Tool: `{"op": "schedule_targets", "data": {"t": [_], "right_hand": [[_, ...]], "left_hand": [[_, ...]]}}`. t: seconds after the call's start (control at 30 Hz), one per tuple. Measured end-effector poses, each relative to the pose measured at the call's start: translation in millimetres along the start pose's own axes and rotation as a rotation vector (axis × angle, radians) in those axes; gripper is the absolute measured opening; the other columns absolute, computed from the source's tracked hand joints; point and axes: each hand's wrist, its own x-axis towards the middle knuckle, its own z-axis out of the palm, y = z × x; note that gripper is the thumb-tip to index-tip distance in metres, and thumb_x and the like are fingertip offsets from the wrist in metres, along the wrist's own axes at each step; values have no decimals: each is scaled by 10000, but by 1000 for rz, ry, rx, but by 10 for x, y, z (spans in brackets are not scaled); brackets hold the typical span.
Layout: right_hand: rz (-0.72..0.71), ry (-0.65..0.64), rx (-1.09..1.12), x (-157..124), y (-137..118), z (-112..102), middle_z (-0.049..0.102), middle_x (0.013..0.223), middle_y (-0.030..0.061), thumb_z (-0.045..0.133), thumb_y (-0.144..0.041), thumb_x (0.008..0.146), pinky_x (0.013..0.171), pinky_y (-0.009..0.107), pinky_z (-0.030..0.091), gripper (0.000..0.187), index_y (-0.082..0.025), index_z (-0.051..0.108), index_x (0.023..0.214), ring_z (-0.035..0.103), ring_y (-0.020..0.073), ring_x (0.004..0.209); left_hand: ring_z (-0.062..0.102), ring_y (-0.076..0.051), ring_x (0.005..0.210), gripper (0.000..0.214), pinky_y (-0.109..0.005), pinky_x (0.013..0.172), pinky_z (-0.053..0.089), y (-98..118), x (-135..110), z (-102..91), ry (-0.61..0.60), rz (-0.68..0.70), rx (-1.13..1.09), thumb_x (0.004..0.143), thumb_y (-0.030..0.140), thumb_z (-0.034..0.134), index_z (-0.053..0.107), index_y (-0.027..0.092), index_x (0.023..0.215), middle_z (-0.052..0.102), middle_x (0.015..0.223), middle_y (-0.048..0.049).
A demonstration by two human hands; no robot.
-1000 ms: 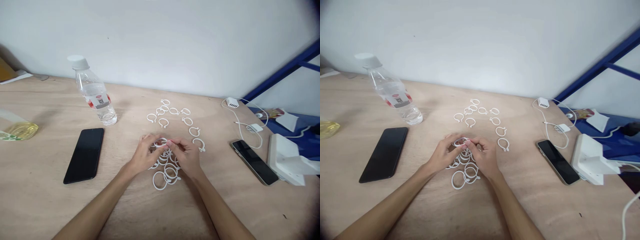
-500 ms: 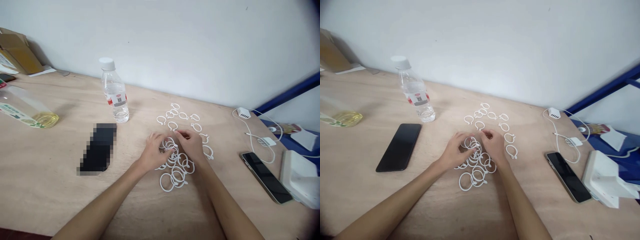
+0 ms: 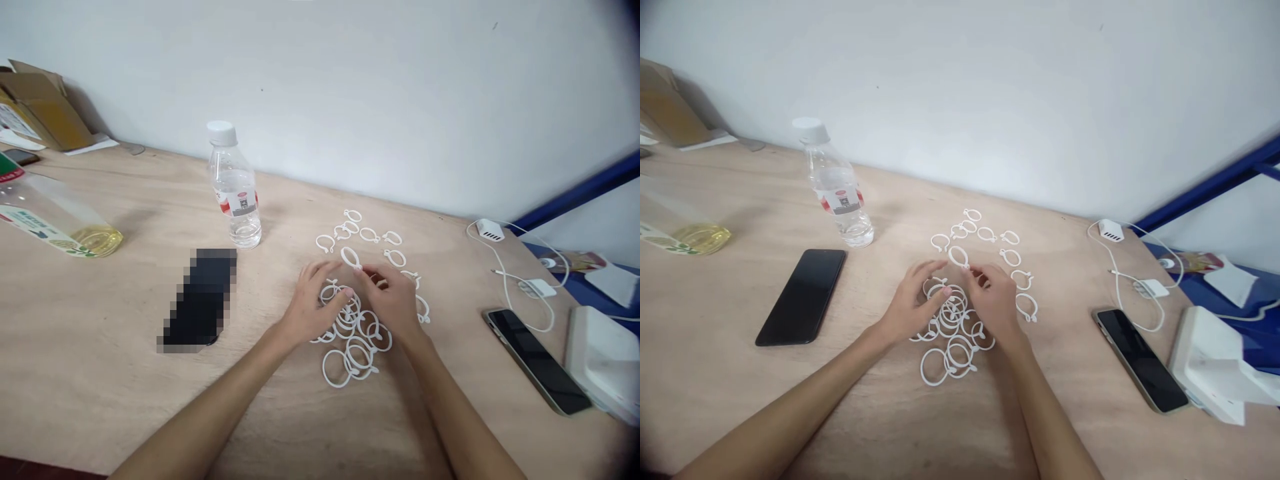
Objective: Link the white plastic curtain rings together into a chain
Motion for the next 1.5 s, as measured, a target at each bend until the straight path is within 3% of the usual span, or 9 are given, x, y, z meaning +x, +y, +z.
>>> {"op": "schedule_targets", "data": {"t": [0.1,0.27,0.37,0.53,0.73,0.97,1.3,1.5], "right_hand": [[-85,15,116,-212,-71,-120,699,782,44,631,-392,822,565,292,488,220,-201,726,877,580,148,602],[-89,14,276,-365,-94,-164,724,825,49,674,-310,805,563,288,504,116,-225,744,839,621,157,649],[-23,-22,405,-369,-77,-137,734,815,48,690,-313,796,577,282,513,112,-222,753,812,650,167,694],[113,-88,599,-378,-126,-100,743,856,49,669,-328,811,645,282,522,150,-215,764,839,671,178,771],[307,-130,771,-393,-197,-77,652,604,-5,696,-367,756,461,217,413,201,-177,760,775,526,98,505],[384,-154,816,-392,-233,-87,605,569,-13,689,-396,747,490,218,421,275,-158,768,860,509,93,520],[284,-152,796,-438,-244,-27,633,626,3,661,-365,778,536,230,437,211,-172,745,770,526,108,565],[269,-163,825,-427,-247,-55,617,626,-2,661,-371,773,555,235,437,209,-175,719,727,530,114,584]], "left_hand": [[513,-244,1173,584,-414,985,442,-2,7,-9,-4,3,-68,842,357,628,430,242,1379,526,1325,-115],[592,-226,1077,409,-369,955,465,10,21,-5,-81,-6,-119,821,351,657,591,193,1192,639,1174,-98],[622,-201,926,294,-324,829,502,13,31,-5,-92,-45,-149,804,393,673,660,179,1006,671,1000,-70],[617,-189,894,216,-295,811,482,4,36,-28,-86,-68,-210,801,385,680,684,180,869,673,941,-49],[607,-185,879,199,-281,802,468,29,28,-51,-116,-135,-309,796,357,691,696,171,867,669,903,-46],[547,-155,791,210,-257,717,451,80,40,-45,-118,-182,-357,749,332,738,644,151,796,593,808,-29],[495,-100,649,247,-219,606,423,64,-5,-37,-152,-203,-313,776,293,672,468,188,865,530,744,36],[579,-164,754,189,-271,682,456,81,11,-49,-239,-150,-112,820,346,575,590,158,831,614,797,-30]]}}
